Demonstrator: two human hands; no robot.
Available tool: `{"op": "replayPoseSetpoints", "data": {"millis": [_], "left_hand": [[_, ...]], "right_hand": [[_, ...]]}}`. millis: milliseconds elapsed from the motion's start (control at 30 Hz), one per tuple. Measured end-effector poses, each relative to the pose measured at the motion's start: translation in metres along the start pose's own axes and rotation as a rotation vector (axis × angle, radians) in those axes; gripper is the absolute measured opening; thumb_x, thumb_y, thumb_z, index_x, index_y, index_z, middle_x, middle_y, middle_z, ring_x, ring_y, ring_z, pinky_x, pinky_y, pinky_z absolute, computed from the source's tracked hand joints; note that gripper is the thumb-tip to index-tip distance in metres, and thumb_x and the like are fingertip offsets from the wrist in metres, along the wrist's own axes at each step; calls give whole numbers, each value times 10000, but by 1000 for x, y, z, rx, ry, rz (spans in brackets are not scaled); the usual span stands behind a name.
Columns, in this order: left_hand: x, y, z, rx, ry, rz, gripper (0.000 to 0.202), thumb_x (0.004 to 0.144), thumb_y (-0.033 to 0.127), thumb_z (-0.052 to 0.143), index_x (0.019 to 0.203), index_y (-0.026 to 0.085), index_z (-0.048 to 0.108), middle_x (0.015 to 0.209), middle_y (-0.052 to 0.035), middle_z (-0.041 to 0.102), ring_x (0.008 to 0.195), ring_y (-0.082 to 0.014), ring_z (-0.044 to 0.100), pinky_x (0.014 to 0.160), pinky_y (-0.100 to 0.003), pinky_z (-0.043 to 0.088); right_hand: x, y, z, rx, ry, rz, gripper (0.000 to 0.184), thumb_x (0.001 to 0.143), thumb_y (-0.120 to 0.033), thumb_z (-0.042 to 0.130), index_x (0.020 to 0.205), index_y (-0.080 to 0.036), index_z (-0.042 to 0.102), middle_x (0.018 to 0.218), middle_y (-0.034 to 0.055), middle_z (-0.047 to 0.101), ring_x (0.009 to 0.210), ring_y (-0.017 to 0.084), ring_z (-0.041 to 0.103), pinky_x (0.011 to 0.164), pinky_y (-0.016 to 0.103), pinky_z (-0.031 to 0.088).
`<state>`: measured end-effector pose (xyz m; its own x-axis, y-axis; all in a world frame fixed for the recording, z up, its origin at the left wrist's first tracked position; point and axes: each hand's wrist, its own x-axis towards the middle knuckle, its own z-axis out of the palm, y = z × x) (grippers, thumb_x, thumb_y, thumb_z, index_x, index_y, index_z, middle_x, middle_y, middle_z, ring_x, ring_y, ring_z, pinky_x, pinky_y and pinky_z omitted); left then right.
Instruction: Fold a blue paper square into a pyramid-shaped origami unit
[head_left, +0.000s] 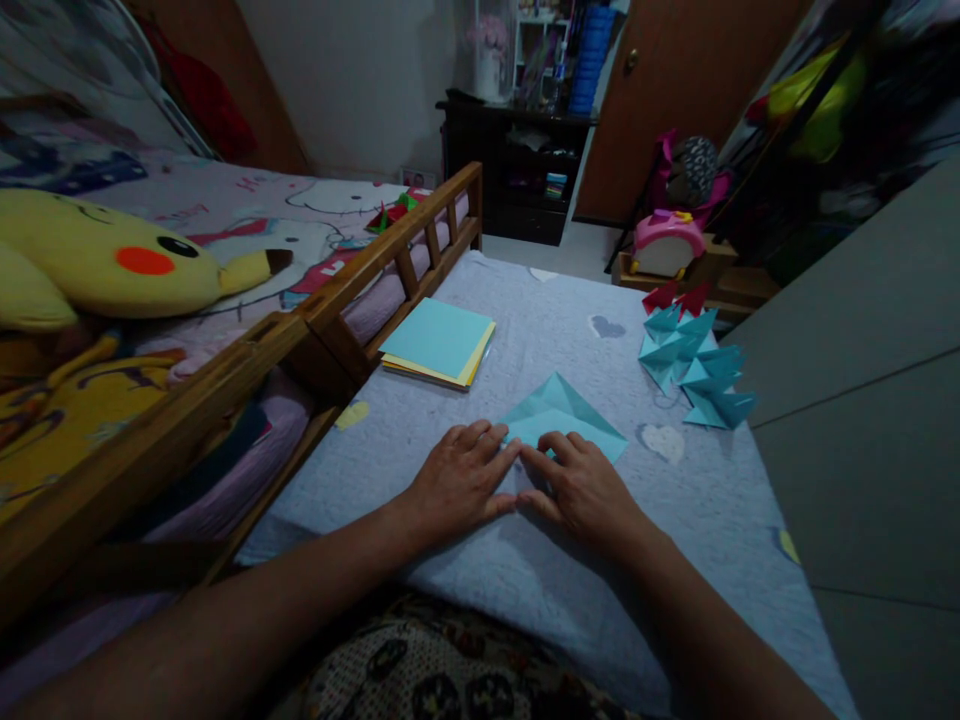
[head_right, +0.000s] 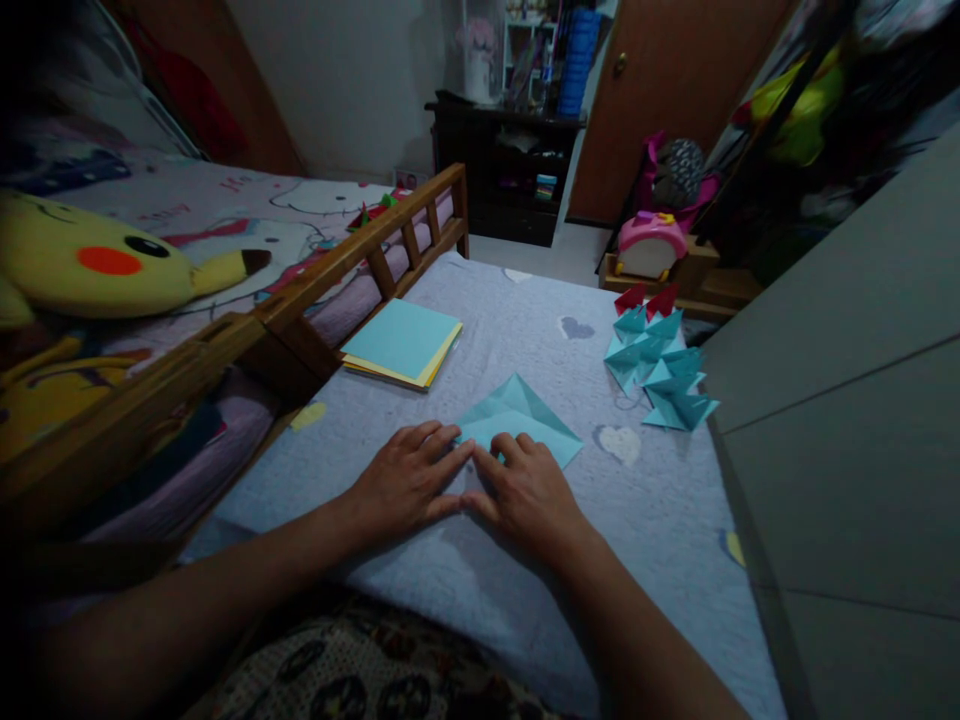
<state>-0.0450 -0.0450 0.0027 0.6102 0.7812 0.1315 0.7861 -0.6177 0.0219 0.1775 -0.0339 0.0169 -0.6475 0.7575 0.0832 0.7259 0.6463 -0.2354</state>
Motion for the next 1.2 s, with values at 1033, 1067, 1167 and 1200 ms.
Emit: {"op": "replayPoseSetpoints", "data": {"millis": [1033,1067,1167,1200], "left_hand": [[-10,-10,-3,-35,55,-80,385,903,411,649,1159,128,593,1199,-177,638,1105,-346,558,933,-483,471],[-10,-10,-3,-50,65,-89,352,908,384,644,1150,134,594,1198,-171,639,1108,-343,558,935,-482,475],[-1,-12,-3,-107,115,-89,370,914,312,630,1228,130,558,1246,-167,621,1157,-334,542,975,-485,473],[4,-13,-3,-132,131,-78,414,916,300,624,1279,123,530,1278,-171,606,1182,-329,531,1002,-489,463]], "right_hand": [[-87,19,-20,-105,69,173,178,923,-302,637,1065,-221,708,1087,105,693,967,273,594,837,425,454],[-81,20,-22,-71,64,193,125,925,-281,632,994,-221,716,1051,96,695,954,263,600,846,421,456],[-59,22,-24,-27,126,308,163,911,-270,633,1027,-173,692,1035,122,685,955,274,603,844,420,473],[-50,23,-22,-38,152,367,224,895,-286,648,1071,-150,676,1043,141,681,966,291,602,847,432,475]]}}
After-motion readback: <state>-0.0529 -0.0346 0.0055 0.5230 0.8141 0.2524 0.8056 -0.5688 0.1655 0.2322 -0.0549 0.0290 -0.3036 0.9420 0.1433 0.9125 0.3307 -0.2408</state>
